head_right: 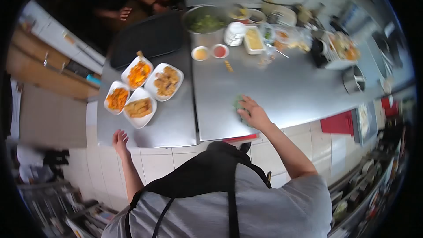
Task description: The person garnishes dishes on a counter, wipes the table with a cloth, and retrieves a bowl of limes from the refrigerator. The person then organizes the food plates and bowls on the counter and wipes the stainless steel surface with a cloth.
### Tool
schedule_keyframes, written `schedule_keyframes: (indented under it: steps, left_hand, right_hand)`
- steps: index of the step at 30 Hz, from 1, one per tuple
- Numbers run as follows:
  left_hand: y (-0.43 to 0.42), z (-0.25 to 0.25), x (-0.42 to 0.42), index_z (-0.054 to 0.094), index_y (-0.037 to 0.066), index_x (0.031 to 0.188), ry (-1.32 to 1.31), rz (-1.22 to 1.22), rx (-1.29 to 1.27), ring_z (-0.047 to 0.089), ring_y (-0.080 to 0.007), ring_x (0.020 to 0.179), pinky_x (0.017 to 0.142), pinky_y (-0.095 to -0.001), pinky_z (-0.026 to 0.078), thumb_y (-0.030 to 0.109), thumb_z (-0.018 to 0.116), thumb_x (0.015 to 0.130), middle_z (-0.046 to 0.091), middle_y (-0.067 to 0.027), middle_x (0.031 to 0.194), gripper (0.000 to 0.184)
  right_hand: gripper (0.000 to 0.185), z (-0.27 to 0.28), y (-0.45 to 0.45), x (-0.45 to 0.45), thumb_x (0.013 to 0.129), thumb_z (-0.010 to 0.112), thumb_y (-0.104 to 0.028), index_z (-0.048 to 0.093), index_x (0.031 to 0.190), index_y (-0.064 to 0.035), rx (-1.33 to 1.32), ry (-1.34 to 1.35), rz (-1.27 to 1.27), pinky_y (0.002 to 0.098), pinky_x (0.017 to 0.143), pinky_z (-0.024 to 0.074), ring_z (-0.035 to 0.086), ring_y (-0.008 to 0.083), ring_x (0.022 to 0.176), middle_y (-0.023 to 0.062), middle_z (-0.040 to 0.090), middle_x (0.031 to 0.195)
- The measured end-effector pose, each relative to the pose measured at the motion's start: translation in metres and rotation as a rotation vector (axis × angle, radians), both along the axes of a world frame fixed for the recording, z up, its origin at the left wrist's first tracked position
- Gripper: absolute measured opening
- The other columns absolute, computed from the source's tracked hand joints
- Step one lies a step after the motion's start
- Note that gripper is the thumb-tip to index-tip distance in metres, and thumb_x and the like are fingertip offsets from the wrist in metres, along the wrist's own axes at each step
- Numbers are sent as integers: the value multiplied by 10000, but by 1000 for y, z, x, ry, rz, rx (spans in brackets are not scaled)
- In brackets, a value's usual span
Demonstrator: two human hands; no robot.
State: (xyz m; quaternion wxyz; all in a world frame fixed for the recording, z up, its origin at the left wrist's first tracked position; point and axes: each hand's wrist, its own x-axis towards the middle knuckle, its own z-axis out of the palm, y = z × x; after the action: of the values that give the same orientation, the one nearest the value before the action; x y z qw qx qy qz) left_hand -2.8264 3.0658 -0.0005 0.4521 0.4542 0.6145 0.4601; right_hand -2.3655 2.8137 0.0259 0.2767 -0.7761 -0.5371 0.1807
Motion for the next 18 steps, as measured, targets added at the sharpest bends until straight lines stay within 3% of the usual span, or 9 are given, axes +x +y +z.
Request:
schedule_keyframes:
  steps: [1, 2, 4, 5, 8, 10, 14, 16, 18]
  left_hand:
    - [-5, 7, 13, 534, 50, 1009, 27, -37, 32, 554, -135, 744, 624, -251, 458, 196, 499, 831, 576, -66, 883, 232]
    - [-13, 22, 36, 526, 25, 992, 37, -84, 72, 545, -126, 731, 622, -237, 452, 168, 476, 851, 573, -69, 869, 206]
    - [-22, 37, 82, 529, 21, 976, 28, -203, 110, 544, -126, 729, 623, -232, 449, 174, 473, 855, 573, -68, 859, 203]
    - [-29, 45, 107, 533, 17, 961, 31, -282, 144, 542, -125, 728, 623, -228, 446, 180, 470, 859, 574, -67, 848, 202]
    - [-56, 54, 191, 537, 2, 931, -18, -543, 219, 538, -121, 723, 629, -222, 440, 167, 470, 861, 570, -74, 841, 191]
    - [-82, 52, 245, 537, -3, 928, -75, -731, 250, 534, -116, 727, 635, -225, 440, 150, 474, 858, 568, -75, 844, 179]
    - [-139, 41, 341, 541, -6, 920, -82, -1057, 265, 536, -113, 720, 639, -233, 444, 123, 479, 852, 569, -66, 833, 159]
    - [-171, 46, 381, 545, -7, 910, -90, -1170, 208, 541, -115, 711, 639, -234, 448, 114, 480, 848, 570, -64, 822, 151]
    - [-205, 47, 414, 555, -9, 881, -50, -1248, 147, 550, -120, 676, 624, -238, 457, 94, 487, 838, 574, -61, 790, 131]
  right_hand:
    - [419, -19, -17, 6, 798, 534, -257, 452, 1135, -22, 10, -368, 68, 420, 931, 296, 393, 325, 1122, 154, 424, 1221]
    - [578, -33, -21, 7, 774, 552, -292, 332, 1233, -17, -66, -371, 78, 466, 972, 206, 285, 355, 1183, 176, 309, 1295]
    - [626, -44, -4, 0, 748, 569, -309, 326, 1239, -6, 251, -309, 108, 455, 970, 225, 287, 358, 1183, 201, 323, 1273]
    - [615, -62, 13, -18, 730, 580, -303, 352, 1224, -16, 80, -225, 59, 445, 976, 221, 265, 351, 1196, 195, 320, 1272]
    - [530, -67, 49, -78, 738, 551, -320, 415, 1191, -82, 339, -246, 385, 438, 1006, 173, 246, 321, 1221, 167, 320, 1286]
    - [518, -67, 62, -98, 750, 516, -367, 432, 1190, -106, 239, -312, 524, 450, 1008, 160, 244, 309, 1230, 139, 311, 1307]
    - [499, -80, 37, -33, 797, 462, -352, 386, 1218, -95, 294, -353, 278, 441, 1024, 138, 246, 283, 1238, 138, 295, 1320]
    - [493, -70, 3, 38, 813, 441, -337, 372, 1224, -74, 33, -409, -85, 447, 1020, 147, 235, 286, 1242, 137, 286, 1323]
    - [453, -81, -46, 117, 812, 430, -321, 426, 1190, -73, 67, -457, -434, 460, 1000, 181, 254, 283, 1234, 142, 321, 1305]
